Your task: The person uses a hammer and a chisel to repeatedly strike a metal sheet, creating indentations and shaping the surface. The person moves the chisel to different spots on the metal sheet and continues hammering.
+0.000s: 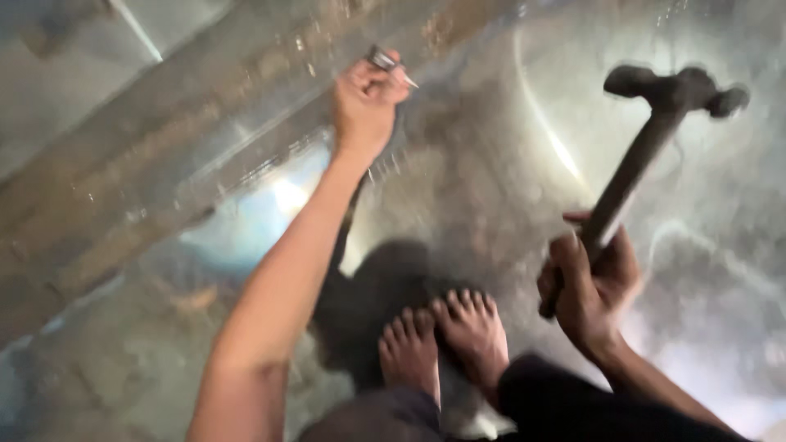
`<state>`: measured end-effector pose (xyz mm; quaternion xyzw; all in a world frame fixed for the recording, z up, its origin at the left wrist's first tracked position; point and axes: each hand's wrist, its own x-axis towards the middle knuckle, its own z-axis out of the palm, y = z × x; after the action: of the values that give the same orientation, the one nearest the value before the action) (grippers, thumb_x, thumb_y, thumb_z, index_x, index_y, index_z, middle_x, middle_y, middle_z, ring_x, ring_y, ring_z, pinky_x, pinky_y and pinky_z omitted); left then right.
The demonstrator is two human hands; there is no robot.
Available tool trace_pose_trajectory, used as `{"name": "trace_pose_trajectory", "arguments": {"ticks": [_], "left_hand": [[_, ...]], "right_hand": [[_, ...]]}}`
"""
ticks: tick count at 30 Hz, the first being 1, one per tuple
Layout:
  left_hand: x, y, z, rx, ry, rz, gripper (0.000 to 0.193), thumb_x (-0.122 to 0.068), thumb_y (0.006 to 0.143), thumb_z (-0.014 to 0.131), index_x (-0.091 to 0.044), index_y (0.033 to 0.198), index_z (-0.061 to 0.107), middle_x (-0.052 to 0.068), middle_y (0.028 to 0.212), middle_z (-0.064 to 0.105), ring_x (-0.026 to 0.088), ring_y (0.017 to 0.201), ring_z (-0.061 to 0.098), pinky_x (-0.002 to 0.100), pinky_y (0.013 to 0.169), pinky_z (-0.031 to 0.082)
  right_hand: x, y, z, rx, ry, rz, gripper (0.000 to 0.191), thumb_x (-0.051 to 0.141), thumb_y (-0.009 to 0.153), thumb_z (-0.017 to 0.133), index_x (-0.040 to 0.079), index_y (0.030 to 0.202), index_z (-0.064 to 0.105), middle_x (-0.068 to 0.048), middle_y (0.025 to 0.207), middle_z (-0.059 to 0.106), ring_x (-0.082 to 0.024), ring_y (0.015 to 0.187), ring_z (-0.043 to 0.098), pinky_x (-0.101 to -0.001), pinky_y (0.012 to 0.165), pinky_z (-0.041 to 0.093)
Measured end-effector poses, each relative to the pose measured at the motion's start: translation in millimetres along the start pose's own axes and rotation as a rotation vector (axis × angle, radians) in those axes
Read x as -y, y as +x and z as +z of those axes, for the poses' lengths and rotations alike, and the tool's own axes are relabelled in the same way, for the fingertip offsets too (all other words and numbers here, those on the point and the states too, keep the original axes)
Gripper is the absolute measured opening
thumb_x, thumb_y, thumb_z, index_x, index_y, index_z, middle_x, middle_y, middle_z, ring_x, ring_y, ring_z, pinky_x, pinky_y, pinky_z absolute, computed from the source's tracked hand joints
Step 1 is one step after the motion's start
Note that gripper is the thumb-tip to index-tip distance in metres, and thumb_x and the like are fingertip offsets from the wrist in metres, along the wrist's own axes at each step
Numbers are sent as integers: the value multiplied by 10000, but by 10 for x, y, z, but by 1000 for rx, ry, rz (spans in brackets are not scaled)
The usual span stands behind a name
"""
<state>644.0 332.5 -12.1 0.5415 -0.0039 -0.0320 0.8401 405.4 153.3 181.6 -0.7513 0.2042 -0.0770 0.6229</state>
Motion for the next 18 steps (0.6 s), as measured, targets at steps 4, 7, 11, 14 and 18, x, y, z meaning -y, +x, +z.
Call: {"name": "trace_pose_trajectory", "arguments": {"ticks": [4,7,11,14,18], "left_hand": [[73,221,107,110,298,77,149,-11,983,707,48,1115,672,77,904,746,123,850,744,260,768,596],[134,241,40,145,377,121,154,-5,980,693,43,1123,663,88,921,755,147,845,769,278,751,616],[116,266,12,169,501,149,153,-6,973,697,15,1120,664,94,948,758,173,866,798,292,738,647],[66,246,38,229,606,283,164,-34,976,727,-2,1118,650,110,1003,722,226,924,790,316,766,660],[0,197,66,376,916,428,188,-68,998,734,-4,1157,656,136,1010,683,342,892,724,423,713,573]], "right_hand": [[41,235,-30,29,-99,-8,239,85,1075,556,-57,1264,528,-36,664,544,-84,411,497,-249,355,376],[-52,374,-94,148,-133,-25,280,86,1079,558,-75,1306,528,-40,685,546,-72,426,497,-241,361,386],[-176,585,-165,288,-179,-226,348,71,1081,535,-89,1389,505,-45,711,593,-62,419,512,-234,392,401],[-97,786,-146,374,-221,-463,400,63,1089,506,-71,1451,403,-50,714,616,-66,438,525,-234,413,419],[74,1066,80,355,-415,-679,456,42,1092,511,-20,1521,368,-75,736,633,-97,481,548,-266,435,445]]}}
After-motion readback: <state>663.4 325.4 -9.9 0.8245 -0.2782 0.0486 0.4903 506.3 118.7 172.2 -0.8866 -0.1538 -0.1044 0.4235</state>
